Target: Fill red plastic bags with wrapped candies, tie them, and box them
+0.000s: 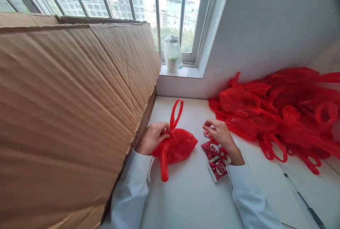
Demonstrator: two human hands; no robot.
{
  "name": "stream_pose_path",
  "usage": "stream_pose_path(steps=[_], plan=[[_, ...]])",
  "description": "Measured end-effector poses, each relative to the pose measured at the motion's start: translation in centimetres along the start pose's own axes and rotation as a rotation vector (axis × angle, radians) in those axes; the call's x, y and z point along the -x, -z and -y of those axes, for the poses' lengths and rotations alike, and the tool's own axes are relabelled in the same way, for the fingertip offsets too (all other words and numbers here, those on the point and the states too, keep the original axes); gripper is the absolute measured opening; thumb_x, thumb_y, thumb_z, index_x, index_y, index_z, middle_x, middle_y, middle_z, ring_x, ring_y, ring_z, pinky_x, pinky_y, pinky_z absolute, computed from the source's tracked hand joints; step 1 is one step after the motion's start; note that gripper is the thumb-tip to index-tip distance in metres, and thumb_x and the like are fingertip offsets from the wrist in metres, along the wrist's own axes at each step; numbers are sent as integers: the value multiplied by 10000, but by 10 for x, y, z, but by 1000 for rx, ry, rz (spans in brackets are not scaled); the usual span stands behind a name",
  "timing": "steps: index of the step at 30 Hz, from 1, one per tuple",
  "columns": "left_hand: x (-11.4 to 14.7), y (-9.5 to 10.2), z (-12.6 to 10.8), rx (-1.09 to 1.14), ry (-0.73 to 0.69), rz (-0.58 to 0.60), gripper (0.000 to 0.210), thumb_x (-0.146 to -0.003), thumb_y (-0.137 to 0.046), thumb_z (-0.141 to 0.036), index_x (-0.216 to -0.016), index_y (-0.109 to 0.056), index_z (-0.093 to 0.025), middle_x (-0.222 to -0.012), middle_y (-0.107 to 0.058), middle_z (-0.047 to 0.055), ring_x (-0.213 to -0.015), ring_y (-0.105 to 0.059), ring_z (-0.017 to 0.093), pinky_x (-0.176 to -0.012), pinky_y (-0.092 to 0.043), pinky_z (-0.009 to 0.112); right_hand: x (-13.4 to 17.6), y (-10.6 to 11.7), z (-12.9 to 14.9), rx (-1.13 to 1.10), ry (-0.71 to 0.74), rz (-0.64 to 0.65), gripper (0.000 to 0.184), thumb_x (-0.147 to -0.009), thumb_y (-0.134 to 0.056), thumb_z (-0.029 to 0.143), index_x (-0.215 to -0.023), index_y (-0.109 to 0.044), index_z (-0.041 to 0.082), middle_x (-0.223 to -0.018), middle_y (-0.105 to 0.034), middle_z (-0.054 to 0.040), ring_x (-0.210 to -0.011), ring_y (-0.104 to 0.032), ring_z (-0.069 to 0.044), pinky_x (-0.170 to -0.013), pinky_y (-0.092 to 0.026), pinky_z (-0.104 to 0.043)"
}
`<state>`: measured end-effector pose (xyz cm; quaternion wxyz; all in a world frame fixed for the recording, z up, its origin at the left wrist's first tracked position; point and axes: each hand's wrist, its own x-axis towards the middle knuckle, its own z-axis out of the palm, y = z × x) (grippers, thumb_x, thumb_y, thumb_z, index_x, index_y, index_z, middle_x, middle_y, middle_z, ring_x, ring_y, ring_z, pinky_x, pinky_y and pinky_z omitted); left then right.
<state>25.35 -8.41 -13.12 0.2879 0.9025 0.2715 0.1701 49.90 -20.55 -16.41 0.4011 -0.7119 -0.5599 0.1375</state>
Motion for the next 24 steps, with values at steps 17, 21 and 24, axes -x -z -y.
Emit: stream_pose_path(steps=[17,21,24], plan=[[-3,-10,-11,192,17,93,78,-793,-561,-189,-777,-637,-188,-674,-622,-42,-643,-558,118,-626,-400,234,5,-41,34,-152,120,247,188,-865,-595,286,-710,-545,192,-712,-608,12,-654,-518,-130,-626,-376,-246],[-1,-8,-9,160,97,89,93,-762,-566,-202,-735,-653,-182,-645,-634,-32,-632,-569,128,-618,-386,246,3,-31,28,-134,91,268,219,-854,-603,311,-681,-547,189,-711,-627,15,-652,-522,-127,-664,-377,-253],[0,-4,-7,130,142,87,114,-748,-567,-219,-767,-674,-185,-634,-630,-28,-635,-577,141,-608,-385,252,2,-25,23,-121,96,272,194,-848,-600,296,-690,-559,191,-741,-643,11,-690,-530,-134,-699,-378,-259]])
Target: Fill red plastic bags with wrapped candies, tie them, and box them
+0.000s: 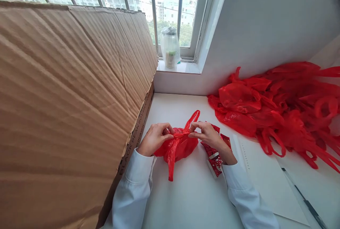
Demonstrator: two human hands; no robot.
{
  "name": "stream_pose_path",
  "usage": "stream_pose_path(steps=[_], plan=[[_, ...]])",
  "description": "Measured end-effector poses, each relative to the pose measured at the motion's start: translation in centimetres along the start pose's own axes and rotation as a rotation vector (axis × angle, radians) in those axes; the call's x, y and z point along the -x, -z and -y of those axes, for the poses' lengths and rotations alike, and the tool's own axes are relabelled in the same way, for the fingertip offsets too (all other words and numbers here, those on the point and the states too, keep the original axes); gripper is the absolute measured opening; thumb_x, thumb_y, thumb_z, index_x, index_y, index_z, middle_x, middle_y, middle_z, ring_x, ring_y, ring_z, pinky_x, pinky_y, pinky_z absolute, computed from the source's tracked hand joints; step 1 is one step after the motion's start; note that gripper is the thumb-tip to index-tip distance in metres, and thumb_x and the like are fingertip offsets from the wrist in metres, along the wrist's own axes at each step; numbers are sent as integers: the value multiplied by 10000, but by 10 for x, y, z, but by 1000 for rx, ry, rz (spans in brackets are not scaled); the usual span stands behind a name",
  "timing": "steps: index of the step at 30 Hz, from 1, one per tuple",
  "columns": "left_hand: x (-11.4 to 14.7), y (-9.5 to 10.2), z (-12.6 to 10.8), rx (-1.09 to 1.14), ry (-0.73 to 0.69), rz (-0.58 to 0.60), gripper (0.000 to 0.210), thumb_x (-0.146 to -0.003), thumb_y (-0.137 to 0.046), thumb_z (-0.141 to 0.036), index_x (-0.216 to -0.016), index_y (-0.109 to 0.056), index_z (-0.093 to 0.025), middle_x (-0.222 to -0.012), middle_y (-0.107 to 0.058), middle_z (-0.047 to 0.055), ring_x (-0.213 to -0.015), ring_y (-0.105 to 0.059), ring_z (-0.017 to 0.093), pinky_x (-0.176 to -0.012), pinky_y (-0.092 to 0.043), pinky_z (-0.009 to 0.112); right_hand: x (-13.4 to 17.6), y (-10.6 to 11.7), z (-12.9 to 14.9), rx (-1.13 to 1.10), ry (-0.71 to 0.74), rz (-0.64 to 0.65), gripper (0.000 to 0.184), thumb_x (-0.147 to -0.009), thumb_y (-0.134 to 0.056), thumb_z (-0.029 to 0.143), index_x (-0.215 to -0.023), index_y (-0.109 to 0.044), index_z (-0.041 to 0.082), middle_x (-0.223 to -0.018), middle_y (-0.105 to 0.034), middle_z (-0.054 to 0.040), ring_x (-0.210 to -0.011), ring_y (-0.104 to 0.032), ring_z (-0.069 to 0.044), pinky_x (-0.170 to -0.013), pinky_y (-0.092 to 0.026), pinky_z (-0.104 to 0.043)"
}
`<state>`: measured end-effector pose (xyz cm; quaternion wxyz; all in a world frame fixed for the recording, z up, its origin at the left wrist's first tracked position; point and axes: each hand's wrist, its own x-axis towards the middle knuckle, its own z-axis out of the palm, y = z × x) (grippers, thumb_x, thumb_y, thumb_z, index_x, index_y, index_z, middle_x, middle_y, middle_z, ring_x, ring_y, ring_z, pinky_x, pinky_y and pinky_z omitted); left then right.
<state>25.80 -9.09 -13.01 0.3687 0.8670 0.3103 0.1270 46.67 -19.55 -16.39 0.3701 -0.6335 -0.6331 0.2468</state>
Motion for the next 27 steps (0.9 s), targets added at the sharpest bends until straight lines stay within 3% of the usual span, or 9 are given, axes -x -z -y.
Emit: stream_pose_path(steps=[4,9,11,16,22,27], plan=[[2,6,-2,-51,21,-1,147,-777,-542,-237,-817,-676,-192,-660,-634,-19,-658,-588,160,-616,-407,267,1,5,-3,-47,-4,32,195,-843,-595,293,-682,-548,192,-734,-632,15,-687,-529,-132,-678,-378,-254],[1,-1,-14,-155,-102,-49,158,-836,-577,-238,-976,-648,-222,-1000,-616,32,-986,-549,198,-878,-415,324,2,3,2,-98,-13,31,210,-846,-601,369,-738,-593,188,-776,-646,17,-716,-550,-134,-691,-389,-257],[0,-9,-17,-204,-148,-19,166,-804,-613,-156,-952,-639,-227,-1008,-606,30,-1039,-507,211,-894,-405,326,2,-1,5,-125,-14,46,251,-856,-590,410,-749,-604,183,-775,-650,14,-719,-559,-137,-681,-393,-255],[-3,-21,-16,-299,-155,96,188,-735,-593,-20,-790,-560,-196,-823,-613,12,-877,-511,212,-737,-408,310,-1,-18,12,-55,-9,23,214,-871,-597,403,-835,-645,198,-811,-672,1,-749,-574,-143,-689,-393,-256],[-3,-20,-14,-337,-116,101,163,-777,-538,-31,-781,-510,-191,-744,-578,8,-788,-504,209,-671,-356,313,-5,-35,16,190,89,24,136,-876,-615,293,-774,-657,213,-727,-647,-5,-721,-511,-153,-726,-359,-287],[-5,-16,-9,-263,-123,75,99,-818,-556,-101,-809,-555,-200,-772,-593,5,-809,-520,196,-720,-376,310,-6,-27,16,65,-23,-99,164,-842,-615,258,-691,-635,199,-749,-660,-9,-781,-547,-166,-756,-371,-295]])
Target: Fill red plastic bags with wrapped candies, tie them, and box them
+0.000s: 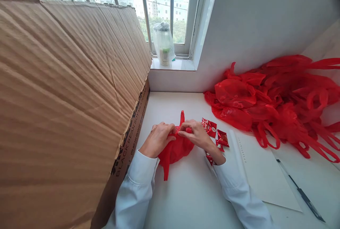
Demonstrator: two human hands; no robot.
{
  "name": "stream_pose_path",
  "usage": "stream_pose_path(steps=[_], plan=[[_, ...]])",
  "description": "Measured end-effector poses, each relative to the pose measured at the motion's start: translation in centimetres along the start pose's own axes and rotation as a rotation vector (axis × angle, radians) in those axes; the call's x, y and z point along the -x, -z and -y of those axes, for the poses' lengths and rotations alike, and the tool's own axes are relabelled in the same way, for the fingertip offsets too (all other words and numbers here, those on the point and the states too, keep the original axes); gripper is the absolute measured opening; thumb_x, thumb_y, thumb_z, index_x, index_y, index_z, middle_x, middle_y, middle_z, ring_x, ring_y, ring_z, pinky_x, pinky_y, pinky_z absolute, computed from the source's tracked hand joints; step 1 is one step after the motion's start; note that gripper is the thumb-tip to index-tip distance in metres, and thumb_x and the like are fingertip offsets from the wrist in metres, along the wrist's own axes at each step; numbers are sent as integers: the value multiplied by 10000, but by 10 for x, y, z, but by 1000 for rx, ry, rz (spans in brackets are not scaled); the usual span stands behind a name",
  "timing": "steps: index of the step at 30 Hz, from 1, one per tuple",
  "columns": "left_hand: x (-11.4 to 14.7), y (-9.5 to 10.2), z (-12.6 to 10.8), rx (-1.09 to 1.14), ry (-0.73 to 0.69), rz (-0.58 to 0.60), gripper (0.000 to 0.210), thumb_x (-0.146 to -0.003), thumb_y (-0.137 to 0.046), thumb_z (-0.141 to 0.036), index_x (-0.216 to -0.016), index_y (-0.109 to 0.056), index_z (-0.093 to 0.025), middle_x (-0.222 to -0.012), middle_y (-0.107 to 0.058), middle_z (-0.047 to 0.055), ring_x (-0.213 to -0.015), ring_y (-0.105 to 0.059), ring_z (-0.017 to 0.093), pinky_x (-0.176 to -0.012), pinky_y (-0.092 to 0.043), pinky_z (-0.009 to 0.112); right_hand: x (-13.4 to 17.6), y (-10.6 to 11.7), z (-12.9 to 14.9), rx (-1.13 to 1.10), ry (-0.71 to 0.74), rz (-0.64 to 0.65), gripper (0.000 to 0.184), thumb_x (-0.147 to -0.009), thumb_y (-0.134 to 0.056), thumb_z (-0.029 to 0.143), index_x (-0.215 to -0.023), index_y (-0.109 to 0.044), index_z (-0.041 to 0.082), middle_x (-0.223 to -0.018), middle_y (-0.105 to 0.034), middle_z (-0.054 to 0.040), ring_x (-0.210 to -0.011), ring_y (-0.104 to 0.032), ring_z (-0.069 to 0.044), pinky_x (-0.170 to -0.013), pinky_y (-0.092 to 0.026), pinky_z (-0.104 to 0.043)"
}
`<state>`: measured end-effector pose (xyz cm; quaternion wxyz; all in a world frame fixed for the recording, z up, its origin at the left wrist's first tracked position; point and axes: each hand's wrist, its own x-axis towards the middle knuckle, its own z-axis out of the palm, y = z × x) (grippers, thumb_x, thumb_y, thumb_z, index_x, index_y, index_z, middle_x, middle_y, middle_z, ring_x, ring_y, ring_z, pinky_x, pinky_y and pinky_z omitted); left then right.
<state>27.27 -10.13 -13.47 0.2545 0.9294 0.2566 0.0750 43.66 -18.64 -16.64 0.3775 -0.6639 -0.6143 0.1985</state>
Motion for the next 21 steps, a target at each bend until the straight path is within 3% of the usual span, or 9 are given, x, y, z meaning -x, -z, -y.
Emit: stream_pose_path(steps=[5,10,14,16,18,21], plan=[[2,9,4,120,-6,-58,89,-859,-517,-211,-814,-593,-207,-825,-641,7,-809,-532,181,-737,-386,308,0,15,-11,-232,-111,-24,157,-800,-620,296,-685,-631,189,-750,-646,4,-770,-570,-153,-739,-397,-270],[5,22,-1,277,14,-84,251,-907,-424,-366,-824,-585,-192,-803,-636,-6,-742,-560,148,-670,-423,260,5,31,-27,-300,-160,55,222,-835,-572,356,-704,-599,179,-692,-584,18,-692,-535,-133,-648,-396,-248],[7,26,-6,313,20,-53,305,-919,-403,-421,-831,-582,-190,-817,-638,-1,-734,-565,145,-658,-429,256,6,36,-21,-249,-87,61,226,-862,-565,399,-839,-639,187,-854,-649,-11,-822,-576,-155,-739,-426,-268],[7,22,-9,288,18,-31,241,-874,-509,-414,-809,-586,-195,-834,-637,-2,-774,-565,160,-700,-423,275,5,33,-13,-205,-29,31,228,-868,-575,392,-970,-653,204,-986,-669,-29,-912,-589,-166,-789,-434,-278],[5,15,-11,245,25,-26,149,-798,-619,-342,-782,-579,-200,-825,-623,-3,-809,-552,184,-727,-405,300,4,25,-6,-175,22,80,220,-881,-573,353,-1039,-661,229,-1036,-678,-28,-926,-601,-164,-796,-437,-275],[3,6,-13,194,39,-50,67,-742,-629,-199,-735,-563,-204,-783,-601,-3,-819,-529,208,-749,-375,333,3,14,-1,-121,91,221,159,-888,-558,245,-956,-701,227,-955,-698,-23,-844,-616,-151,-762,-433,-265]])
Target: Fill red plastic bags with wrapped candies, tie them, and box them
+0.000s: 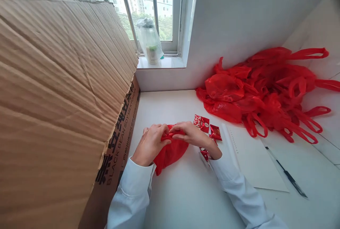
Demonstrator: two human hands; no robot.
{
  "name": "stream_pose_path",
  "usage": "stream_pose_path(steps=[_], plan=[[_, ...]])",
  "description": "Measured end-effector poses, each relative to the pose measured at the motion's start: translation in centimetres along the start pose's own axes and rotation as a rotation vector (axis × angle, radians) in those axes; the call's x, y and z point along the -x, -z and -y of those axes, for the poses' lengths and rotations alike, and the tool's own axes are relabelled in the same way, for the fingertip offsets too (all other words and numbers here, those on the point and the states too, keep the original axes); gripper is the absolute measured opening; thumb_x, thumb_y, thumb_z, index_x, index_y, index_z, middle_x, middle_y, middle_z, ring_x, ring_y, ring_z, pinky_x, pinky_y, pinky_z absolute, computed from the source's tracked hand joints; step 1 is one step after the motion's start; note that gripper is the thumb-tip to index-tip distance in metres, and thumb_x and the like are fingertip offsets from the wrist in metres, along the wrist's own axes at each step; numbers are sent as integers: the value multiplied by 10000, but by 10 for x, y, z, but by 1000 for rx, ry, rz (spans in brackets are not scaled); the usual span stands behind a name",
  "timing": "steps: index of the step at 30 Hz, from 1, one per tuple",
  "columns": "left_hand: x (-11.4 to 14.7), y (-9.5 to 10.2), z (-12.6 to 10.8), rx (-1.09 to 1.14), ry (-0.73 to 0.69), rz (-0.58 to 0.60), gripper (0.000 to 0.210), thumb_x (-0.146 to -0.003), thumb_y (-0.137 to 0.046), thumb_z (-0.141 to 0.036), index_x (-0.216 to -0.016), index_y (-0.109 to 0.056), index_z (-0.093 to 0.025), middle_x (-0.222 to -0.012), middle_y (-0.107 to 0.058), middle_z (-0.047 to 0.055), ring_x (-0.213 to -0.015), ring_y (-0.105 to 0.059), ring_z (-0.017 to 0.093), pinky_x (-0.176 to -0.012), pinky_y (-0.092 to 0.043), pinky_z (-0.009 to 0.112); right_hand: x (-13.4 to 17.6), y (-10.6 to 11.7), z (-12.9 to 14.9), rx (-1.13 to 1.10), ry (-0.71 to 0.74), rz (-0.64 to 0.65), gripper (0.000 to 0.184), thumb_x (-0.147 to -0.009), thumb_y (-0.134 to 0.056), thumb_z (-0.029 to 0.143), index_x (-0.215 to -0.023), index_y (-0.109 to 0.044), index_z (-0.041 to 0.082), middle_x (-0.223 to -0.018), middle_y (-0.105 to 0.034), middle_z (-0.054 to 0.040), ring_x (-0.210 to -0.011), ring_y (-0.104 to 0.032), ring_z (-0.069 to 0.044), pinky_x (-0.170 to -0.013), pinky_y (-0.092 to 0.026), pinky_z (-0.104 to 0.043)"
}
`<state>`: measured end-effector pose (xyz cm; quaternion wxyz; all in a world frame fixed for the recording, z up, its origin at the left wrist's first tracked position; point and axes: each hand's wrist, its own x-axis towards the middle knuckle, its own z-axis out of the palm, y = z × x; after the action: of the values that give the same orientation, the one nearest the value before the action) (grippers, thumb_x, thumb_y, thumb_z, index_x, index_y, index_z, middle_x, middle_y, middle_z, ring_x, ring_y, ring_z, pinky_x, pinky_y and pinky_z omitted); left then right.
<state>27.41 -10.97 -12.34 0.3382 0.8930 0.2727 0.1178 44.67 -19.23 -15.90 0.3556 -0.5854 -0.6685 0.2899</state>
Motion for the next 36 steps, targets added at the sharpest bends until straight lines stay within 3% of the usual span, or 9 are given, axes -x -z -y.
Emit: stream_pose_path(steps=[4,8,12,17,22,26,29,31,36], plan=[[-3,0,1,55,13,-64,25,-767,-605,-207,-742,-607,-214,-789,-627,1,-795,-550,199,-766,-383,336,-2,-4,2,41,-43,-105,156,-868,-553,201,-862,-708,198,-848,-688,-28,-780,-592,-147,-731,-413,-267],[-5,5,6,245,78,-160,164,-798,-619,-366,-796,-636,-203,-795,-659,8,-776,-592,181,-736,-431,299,-3,0,3,-244,-174,-268,137,-820,-579,273,-799,-689,195,-811,-682,-11,-789,-585,-154,-734,-420,-266],[-9,4,16,475,130,-219,350,-785,-594,-531,-836,-561,-187,-776,-641,9,-718,-599,163,-644,-465,265,-4,4,-6,-535,-276,-314,151,-759,-602,320,-797,-644,179,-783,-644,-3,-751,-569,-146,-679,-424,-251],[-8,11,20,582,128,-284,374,-801,-551,-565,-843,-476,-201,-787,-568,-19,-698,-552,121,-619,-437,225,1,14,-13,-545,-286,-297,224,-747,-630,391,-807,-584,180,-786,-606,-1,-729,-543,-137,-636,-415,-240],[4,17,2,348,80,-100,367,-712,-738,-434,-959,-578,-216,-867,-617,-14,-812,-581,159,-692,-434,245,8,13,8,-358,-212,-220,302,-814,-616,457,-990,-625,211,-906,-638,-15,-822,-578,-153,-696,-431,-258],[9,19,-7,51,-37,-45,117,-823,-631,-320,-843,-597,-209,-791,-641,-42,-718,-561,126,-650,-387,235,6,9,14,-174,-125,-157,209,-846,-590,396,-810,-663,204,-764,-644,6,-724,-558,-136,-673,-404,-262],[10,24,-8,7,-65,-124,149,-872,-550,-305,-782,-600,-198,-722,-610,-45,-662,-520,113,-619,-362,234,2,11,3,-227,-177,-356,217,-840,-577,393,-759,-628,198,-773,-633,9,-737,-548,-133,-660,-404,-251],[11,27,-8,123,-66,-148,204,-891,-523,-351,-795,-609,-193,-707,-579,-38,-661,-503,117,-609,-368,233,1,12,-9,-333,-234,-508,246,-828,-565,434,-782,-594,195,-797,-621,5,-748,-544,-134,-654,-415,-243],[17,36,-6,490,-113,-112,252,-883,-558,-426,-807,-605,-190,-738,-554,-22,-665,-503,121,-602,-396,235,-2,15,-35,-397,-299,-616,321,-819,-506,511,-789,-537,193,-754,-594,-7,-653,-517,-126,-600,-424,-244]])
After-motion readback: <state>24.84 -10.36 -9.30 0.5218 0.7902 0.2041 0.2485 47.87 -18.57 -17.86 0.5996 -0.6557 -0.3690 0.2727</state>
